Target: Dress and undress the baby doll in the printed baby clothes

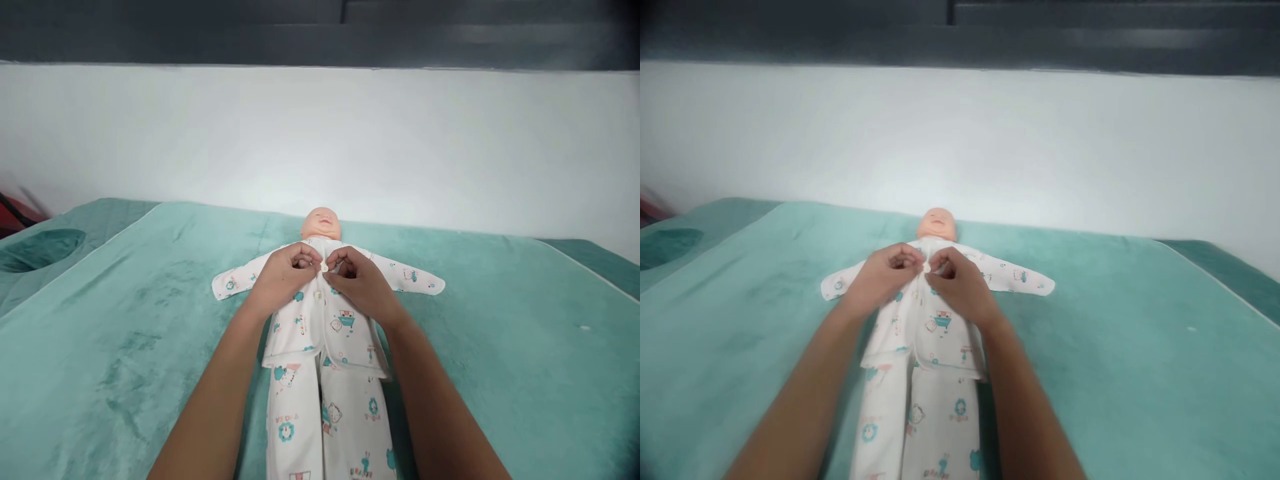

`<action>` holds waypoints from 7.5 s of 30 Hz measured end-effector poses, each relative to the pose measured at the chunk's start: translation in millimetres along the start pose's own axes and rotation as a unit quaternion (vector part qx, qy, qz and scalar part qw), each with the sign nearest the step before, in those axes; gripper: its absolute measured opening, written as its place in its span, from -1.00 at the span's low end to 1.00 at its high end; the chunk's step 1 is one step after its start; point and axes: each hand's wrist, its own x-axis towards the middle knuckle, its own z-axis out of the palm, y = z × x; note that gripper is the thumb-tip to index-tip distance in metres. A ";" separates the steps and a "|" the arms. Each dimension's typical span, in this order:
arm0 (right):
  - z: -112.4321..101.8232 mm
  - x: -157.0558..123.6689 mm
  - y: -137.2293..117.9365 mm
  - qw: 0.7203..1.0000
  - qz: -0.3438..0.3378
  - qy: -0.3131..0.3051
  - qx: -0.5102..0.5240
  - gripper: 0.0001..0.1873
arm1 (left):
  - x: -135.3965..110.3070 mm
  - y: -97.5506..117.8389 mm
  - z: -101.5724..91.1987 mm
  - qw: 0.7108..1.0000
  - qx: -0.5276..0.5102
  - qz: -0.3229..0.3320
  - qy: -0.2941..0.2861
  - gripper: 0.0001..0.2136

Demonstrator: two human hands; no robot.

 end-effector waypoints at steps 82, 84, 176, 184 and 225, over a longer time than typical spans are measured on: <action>-23.1 -15.6 -7.9 0.957 0.074 -0.255 0.116 -0.72 | -11.8 10.8 -21.3 0.960 -0.075 -0.067 -0.261 -0.82; -20.8 -16.2 -10.6 0.966 0.074 -0.231 0.091 -0.74 | -11.5 10.2 -21.8 0.958 -0.073 -0.061 -0.269 -0.83; -135.8 -37.2 139.5 0.885 0.080 0.217 -0.404 -0.44 | -62.7 -94.0 -104.5 0.776 0.598 -0.067 0.191 -0.61; -131.4 -36.8 132.3 0.918 0.097 0.219 -0.316 -0.59 | -55.4 -91.1 -101.7 0.790 0.551 -0.062 0.260 -0.63; 41.3 -285.6 34.0 0.973 -0.189 0.006 -0.136 -0.92 | -310.4 -87.1 66.6 0.961 0.191 0.056 0.190 -0.81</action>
